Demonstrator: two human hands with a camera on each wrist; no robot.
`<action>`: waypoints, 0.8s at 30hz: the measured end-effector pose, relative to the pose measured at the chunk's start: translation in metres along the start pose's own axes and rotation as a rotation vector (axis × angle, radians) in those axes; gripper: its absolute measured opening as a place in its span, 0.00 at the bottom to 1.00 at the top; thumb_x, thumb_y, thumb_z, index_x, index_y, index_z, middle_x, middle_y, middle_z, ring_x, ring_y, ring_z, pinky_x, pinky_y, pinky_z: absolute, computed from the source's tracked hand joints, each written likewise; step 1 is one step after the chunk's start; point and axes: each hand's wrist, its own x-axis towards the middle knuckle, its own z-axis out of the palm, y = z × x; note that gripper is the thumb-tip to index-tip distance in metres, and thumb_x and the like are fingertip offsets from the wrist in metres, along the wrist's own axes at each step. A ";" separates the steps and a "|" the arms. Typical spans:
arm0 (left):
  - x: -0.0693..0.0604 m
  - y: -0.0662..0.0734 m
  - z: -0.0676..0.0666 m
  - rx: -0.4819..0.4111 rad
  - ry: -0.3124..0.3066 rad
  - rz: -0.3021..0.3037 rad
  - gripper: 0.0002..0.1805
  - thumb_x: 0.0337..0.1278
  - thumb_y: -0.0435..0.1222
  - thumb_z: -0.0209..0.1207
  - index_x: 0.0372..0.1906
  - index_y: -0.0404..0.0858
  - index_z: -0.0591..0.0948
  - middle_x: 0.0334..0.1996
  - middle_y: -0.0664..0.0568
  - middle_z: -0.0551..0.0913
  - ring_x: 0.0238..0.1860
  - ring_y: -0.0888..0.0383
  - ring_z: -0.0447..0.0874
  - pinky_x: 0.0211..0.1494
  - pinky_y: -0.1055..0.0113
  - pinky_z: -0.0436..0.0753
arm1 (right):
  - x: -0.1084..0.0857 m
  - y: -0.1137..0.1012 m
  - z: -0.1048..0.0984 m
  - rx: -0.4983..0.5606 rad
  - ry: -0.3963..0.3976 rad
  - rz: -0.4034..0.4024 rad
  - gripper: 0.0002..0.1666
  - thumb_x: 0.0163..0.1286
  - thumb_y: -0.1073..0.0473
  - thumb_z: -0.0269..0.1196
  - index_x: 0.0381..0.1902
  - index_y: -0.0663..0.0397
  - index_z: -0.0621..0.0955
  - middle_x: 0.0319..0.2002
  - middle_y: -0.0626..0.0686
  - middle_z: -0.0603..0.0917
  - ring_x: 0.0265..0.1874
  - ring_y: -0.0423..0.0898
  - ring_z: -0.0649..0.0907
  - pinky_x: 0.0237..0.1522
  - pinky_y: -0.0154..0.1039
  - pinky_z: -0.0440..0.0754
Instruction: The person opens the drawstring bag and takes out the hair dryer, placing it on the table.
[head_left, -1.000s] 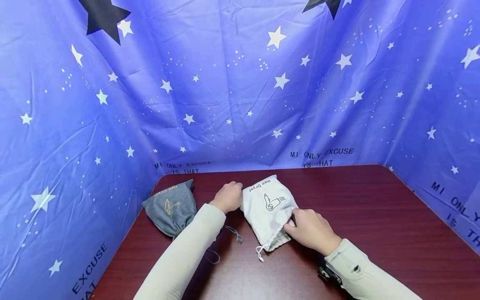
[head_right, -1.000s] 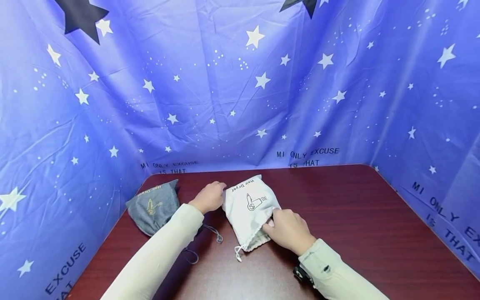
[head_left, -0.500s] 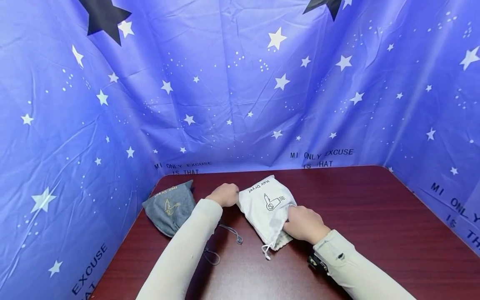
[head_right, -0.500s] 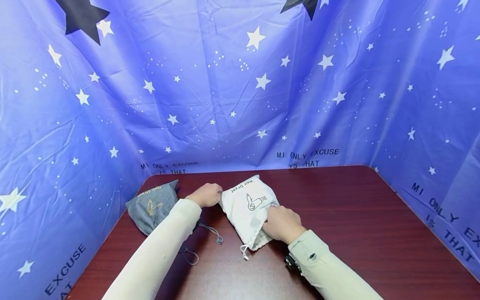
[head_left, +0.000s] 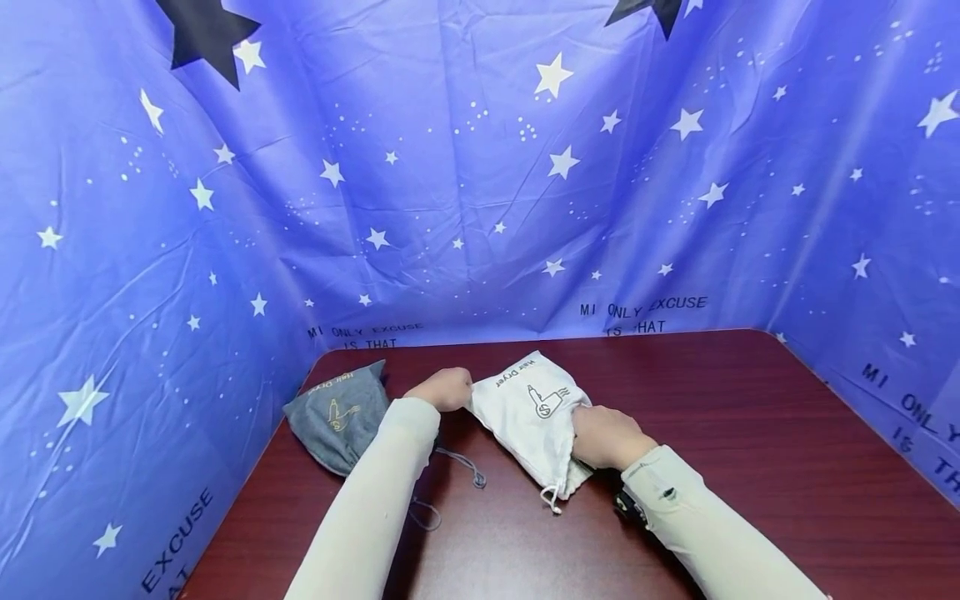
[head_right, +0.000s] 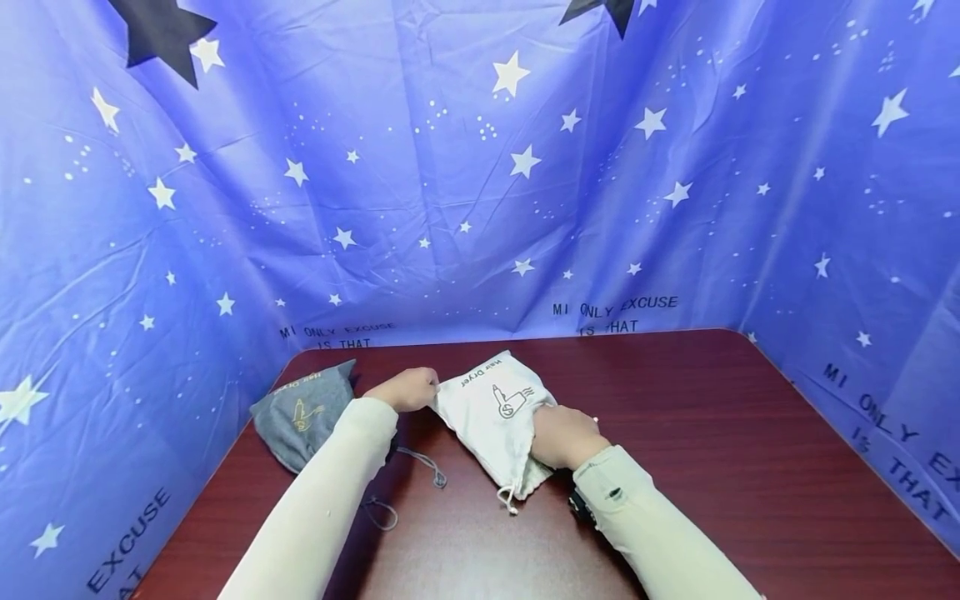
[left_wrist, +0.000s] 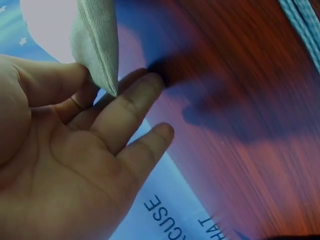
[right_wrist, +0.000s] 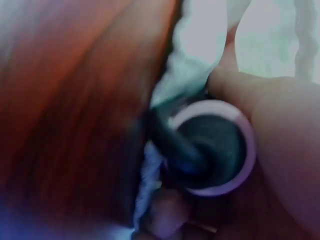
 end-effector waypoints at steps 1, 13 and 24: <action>0.000 0.000 0.001 -0.002 0.004 -0.001 0.12 0.71 0.31 0.48 0.30 0.39 0.78 0.26 0.52 0.74 0.29 0.57 0.70 0.40 0.63 0.74 | 0.000 0.001 0.001 -0.004 0.005 -0.019 0.12 0.69 0.51 0.60 0.32 0.53 0.82 0.39 0.61 0.89 0.38 0.61 0.88 0.33 0.61 0.83; 0.002 0.013 0.002 0.029 0.074 -0.038 0.15 0.67 0.28 0.47 0.23 0.42 0.72 0.30 0.47 0.79 0.32 0.53 0.72 0.45 0.60 0.76 | -0.002 0.008 0.001 0.021 0.145 -0.066 0.07 0.63 0.58 0.63 0.27 0.54 0.79 0.29 0.60 0.86 0.33 0.61 0.88 0.34 0.59 0.83; -0.004 0.008 0.004 0.001 0.052 -0.072 0.10 0.64 0.30 0.50 0.32 0.39 0.81 0.30 0.51 0.80 0.31 0.55 0.74 0.42 0.62 0.76 | -0.004 0.015 0.005 0.119 0.131 -0.090 0.17 0.64 0.53 0.65 0.18 0.45 0.73 0.22 0.48 0.79 0.23 0.45 0.78 0.30 0.49 0.81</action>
